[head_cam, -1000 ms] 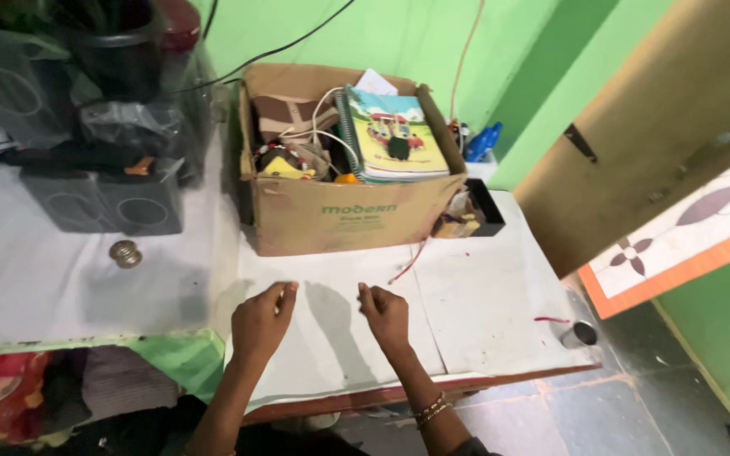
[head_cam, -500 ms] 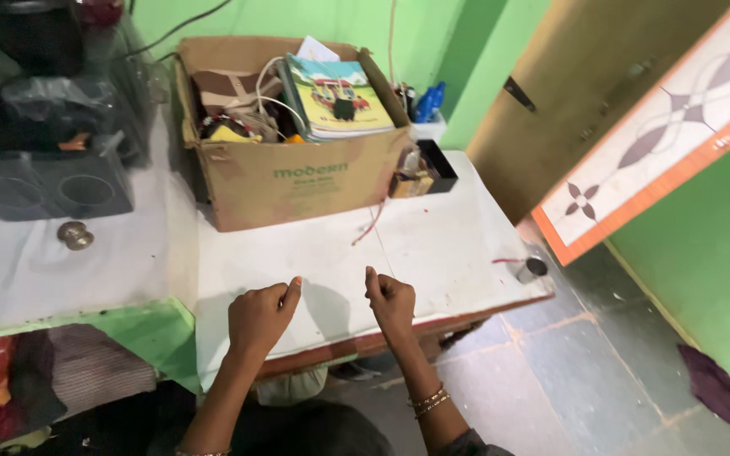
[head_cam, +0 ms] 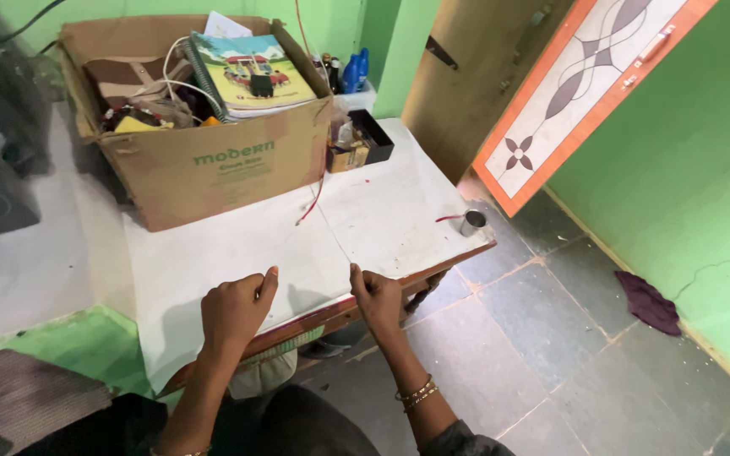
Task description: The person picks up a potted artificial red flower arrangement from a cluttered table, adjusts the petals and stems by hand, and places the pot back on the table.
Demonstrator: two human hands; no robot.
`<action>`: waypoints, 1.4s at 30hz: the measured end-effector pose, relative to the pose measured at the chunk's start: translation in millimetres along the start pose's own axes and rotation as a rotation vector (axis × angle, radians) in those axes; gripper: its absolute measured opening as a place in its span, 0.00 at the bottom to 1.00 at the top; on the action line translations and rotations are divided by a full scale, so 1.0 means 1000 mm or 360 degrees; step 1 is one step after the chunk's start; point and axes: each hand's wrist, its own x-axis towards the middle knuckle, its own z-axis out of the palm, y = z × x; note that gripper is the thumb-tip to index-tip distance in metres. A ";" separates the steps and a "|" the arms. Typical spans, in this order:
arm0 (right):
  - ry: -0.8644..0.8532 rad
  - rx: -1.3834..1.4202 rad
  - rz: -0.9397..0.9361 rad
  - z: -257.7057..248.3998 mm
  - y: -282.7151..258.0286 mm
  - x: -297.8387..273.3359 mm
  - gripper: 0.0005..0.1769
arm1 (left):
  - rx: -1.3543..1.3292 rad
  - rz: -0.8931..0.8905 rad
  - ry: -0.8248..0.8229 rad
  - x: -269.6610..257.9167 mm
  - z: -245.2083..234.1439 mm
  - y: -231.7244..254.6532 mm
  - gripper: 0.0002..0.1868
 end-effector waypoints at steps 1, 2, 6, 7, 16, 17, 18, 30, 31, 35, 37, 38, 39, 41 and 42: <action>-0.0005 -0.0021 -0.0013 -0.001 0.000 0.002 0.30 | -0.0004 0.0010 0.0012 0.004 0.002 0.000 0.30; -0.0010 -0.0042 -0.0025 -0.001 0.002 0.004 0.30 | -0.0008 0.0021 0.0024 0.008 0.005 0.001 0.29; -0.0052 -0.0167 -0.0014 0.005 0.012 0.012 0.31 | 0.0019 -0.0060 -0.0032 0.021 0.018 -0.004 0.31; -0.0059 -0.0138 -0.0026 0.007 0.015 0.016 0.30 | 0.0003 -0.0054 -0.0014 0.027 0.021 -0.006 0.30; -0.0110 -0.0051 -0.0016 0.043 0.015 0.063 0.32 | -0.0016 -0.0042 0.0097 0.098 0.043 -0.032 0.28; -0.0112 -0.0035 -0.0007 0.050 0.012 0.071 0.32 | -0.0003 -0.0025 0.0121 0.109 0.044 -0.036 0.27; -0.0114 -0.0019 0.0002 0.058 0.009 0.079 0.31 | 0.0010 -0.0008 0.0145 0.121 0.044 -0.041 0.27; 0.0107 -0.0040 -0.0824 0.182 -0.073 0.216 0.20 | 0.0070 0.0433 0.0668 0.239 0.007 -0.122 0.08; 0.0074 0.0044 -0.0829 0.193 -0.083 0.227 0.18 | 0.0093 0.0416 0.0694 0.247 0.001 -0.129 0.08; -0.0066 0.0075 -0.0986 0.233 -0.116 0.268 0.13 | 0.0088 0.0266 0.0693 0.277 -0.023 -0.160 0.10; -0.0220 -0.0046 -0.1056 0.252 -0.130 0.283 0.12 | 0.0150 0.0174 0.0665 0.287 -0.027 -0.175 0.12; -0.0339 -0.0098 -0.1049 0.260 -0.136 0.287 0.12 | 0.0239 0.0141 0.0660 0.292 -0.027 -0.182 0.14; -0.0457 -0.0152 -0.1044 0.268 -0.142 0.291 0.11 | 0.0325 0.0107 0.0656 0.295 -0.026 -0.189 0.17; -0.0655 -0.0061 -0.1157 0.283 -0.151 0.296 0.09 | 0.0253 0.0073 0.0638 0.295 -0.022 -0.200 0.18; -0.0753 -0.0015 -0.1211 0.291 -0.154 0.299 0.09 | 0.0215 0.0057 0.0628 0.294 -0.020 -0.204 0.18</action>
